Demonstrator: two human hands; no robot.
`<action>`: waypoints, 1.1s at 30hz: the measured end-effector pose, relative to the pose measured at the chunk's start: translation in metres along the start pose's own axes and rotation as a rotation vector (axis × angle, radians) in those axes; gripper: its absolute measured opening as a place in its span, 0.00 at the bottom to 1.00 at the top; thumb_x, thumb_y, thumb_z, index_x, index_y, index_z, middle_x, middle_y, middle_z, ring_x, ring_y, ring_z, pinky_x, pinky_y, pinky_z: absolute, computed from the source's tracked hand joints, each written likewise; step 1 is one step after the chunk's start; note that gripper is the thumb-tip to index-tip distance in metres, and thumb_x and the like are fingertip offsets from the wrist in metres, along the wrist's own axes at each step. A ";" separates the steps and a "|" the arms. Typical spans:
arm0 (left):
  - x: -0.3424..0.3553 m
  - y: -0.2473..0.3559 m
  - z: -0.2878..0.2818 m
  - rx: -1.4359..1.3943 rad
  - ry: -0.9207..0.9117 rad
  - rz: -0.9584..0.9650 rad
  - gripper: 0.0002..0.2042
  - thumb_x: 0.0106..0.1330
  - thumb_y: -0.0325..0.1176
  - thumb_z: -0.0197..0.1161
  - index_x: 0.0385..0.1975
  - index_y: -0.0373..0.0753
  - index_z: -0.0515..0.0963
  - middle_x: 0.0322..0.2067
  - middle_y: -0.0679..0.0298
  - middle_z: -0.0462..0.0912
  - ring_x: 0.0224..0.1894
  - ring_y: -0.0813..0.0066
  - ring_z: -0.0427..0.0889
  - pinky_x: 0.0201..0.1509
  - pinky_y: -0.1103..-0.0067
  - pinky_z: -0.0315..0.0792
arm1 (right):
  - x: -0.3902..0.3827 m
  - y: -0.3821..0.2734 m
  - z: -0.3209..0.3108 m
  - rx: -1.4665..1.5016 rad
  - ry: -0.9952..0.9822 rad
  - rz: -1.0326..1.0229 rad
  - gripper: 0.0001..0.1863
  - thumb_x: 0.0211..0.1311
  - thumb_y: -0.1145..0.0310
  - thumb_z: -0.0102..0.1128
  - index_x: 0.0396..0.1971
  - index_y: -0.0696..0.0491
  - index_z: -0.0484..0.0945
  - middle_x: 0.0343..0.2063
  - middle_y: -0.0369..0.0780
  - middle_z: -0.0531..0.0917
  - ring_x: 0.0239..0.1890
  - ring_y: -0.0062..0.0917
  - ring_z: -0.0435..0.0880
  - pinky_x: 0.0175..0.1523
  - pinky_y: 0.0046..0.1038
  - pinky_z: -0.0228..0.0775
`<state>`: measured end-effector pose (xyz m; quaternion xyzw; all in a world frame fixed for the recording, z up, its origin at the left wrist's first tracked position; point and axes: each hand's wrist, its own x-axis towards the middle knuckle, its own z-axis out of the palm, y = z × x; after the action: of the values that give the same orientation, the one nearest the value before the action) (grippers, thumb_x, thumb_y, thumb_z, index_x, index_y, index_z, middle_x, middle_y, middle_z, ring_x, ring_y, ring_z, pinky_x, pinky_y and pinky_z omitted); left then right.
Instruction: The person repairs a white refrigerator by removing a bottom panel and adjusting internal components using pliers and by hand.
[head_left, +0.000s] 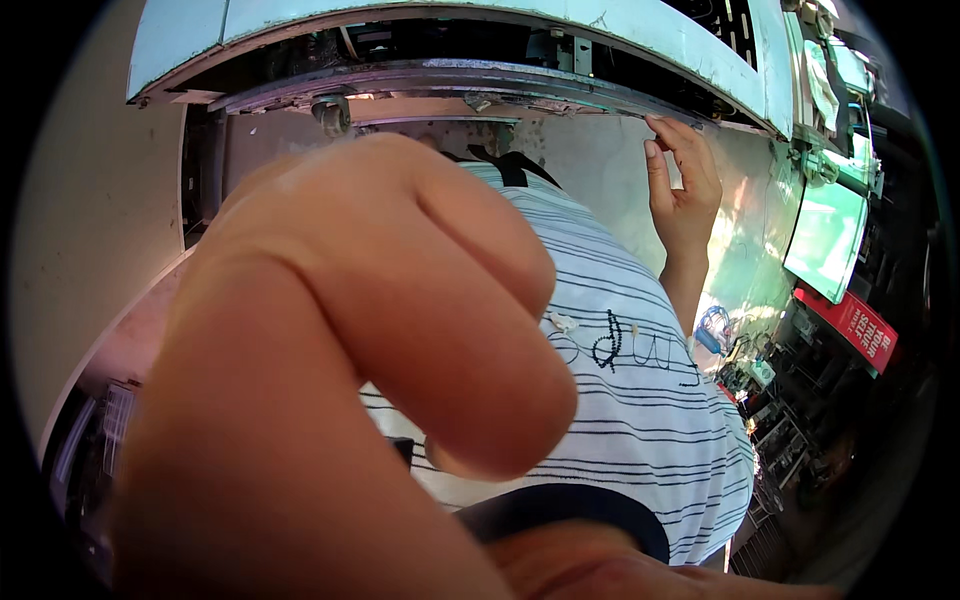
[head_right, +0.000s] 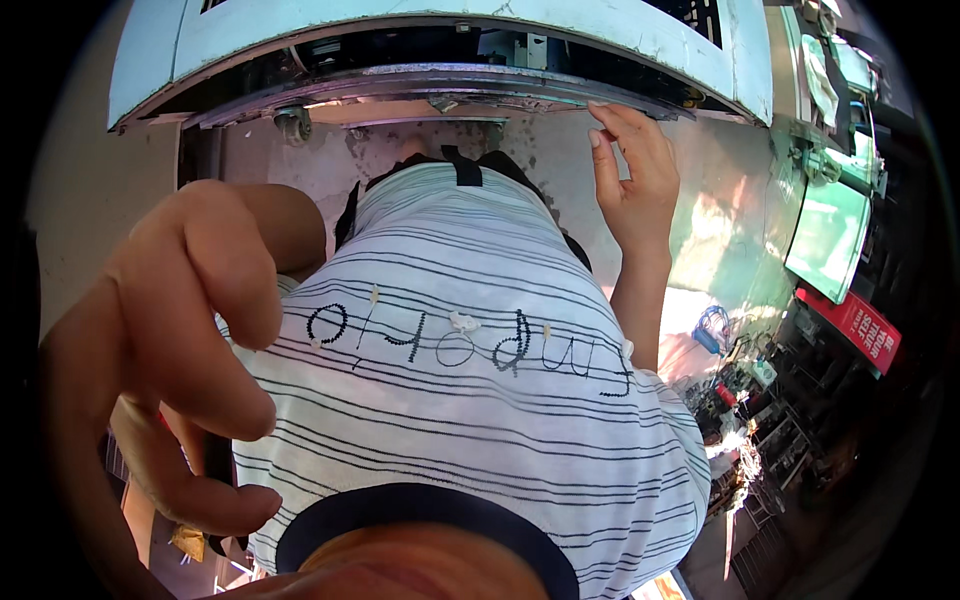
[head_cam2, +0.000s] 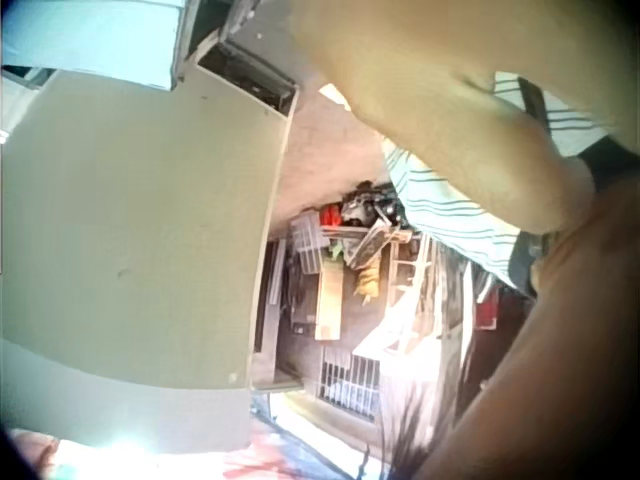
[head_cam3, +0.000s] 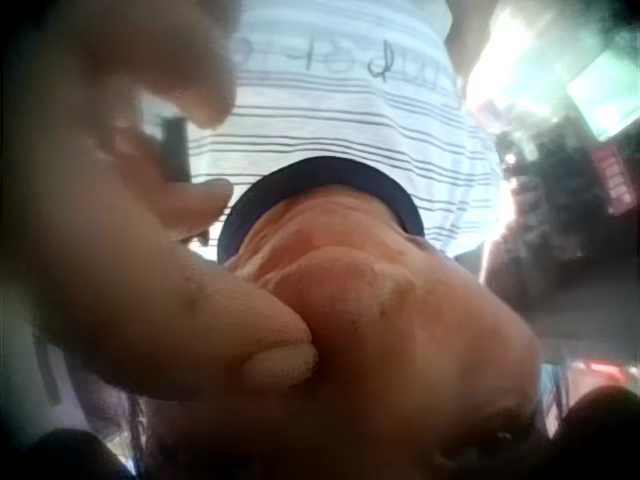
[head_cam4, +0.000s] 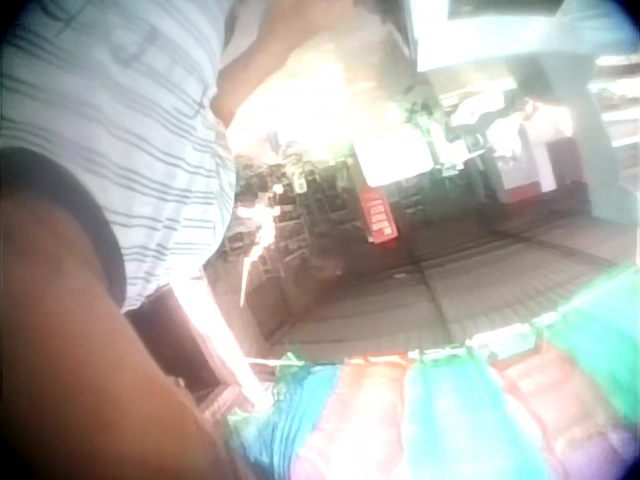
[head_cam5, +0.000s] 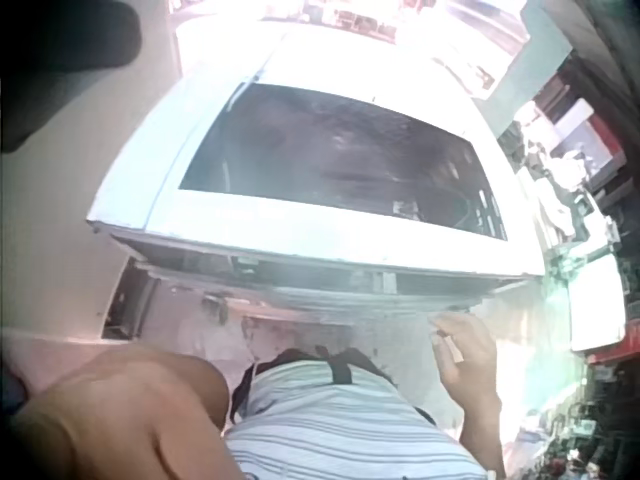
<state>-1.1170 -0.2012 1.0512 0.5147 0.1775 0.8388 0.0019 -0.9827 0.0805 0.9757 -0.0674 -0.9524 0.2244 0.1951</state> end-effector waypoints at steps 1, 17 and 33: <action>-0.001 0.004 0.000 0.023 0.016 0.017 0.07 0.48 0.27 0.67 0.18 0.52 0.83 0.53 0.91 0.77 0.20 0.86 0.74 0.22 0.84 0.54 | 0.002 -0.004 0.003 0.010 -0.029 -0.007 0.12 0.62 0.74 0.66 0.46 0.51 0.85 0.44 0.39 0.85 0.39 0.28 0.82 0.48 0.28 0.72; -0.031 0.039 0.021 0.295 0.081 0.238 0.08 0.49 0.25 0.66 0.19 0.53 0.83 0.49 0.90 0.80 0.22 0.86 0.79 0.23 0.84 0.55 | 0.004 -0.001 0.029 -0.005 -0.555 0.104 0.18 0.65 0.64 0.64 0.53 0.52 0.82 0.42 0.41 0.85 0.33 0.29 0.84 0.39 0.28 0.75; -0.226 -0.104 -0.058 0.676 0.438 -1.253 0.17 0.74 0.38 0.59 0.56 0.34 0.78 0.42 0.66 0.84 0.42 0.81 0.79 0.48 0.82 0.75 | -0.017 0.099 0.120 1.866 -0.407 1.185 0.17 0.65 0.80 0.55 0.53 0.54 0.74 0.52 0.43 0.82 0.49 0.29 0.82 0.53 0.36 0.73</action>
<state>-1.0790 -0.1628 0.8013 0.1107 0.6825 0.6634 0.2860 -1.0114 0.1174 0.8263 -0.2991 -0.2433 0.9138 -0.1274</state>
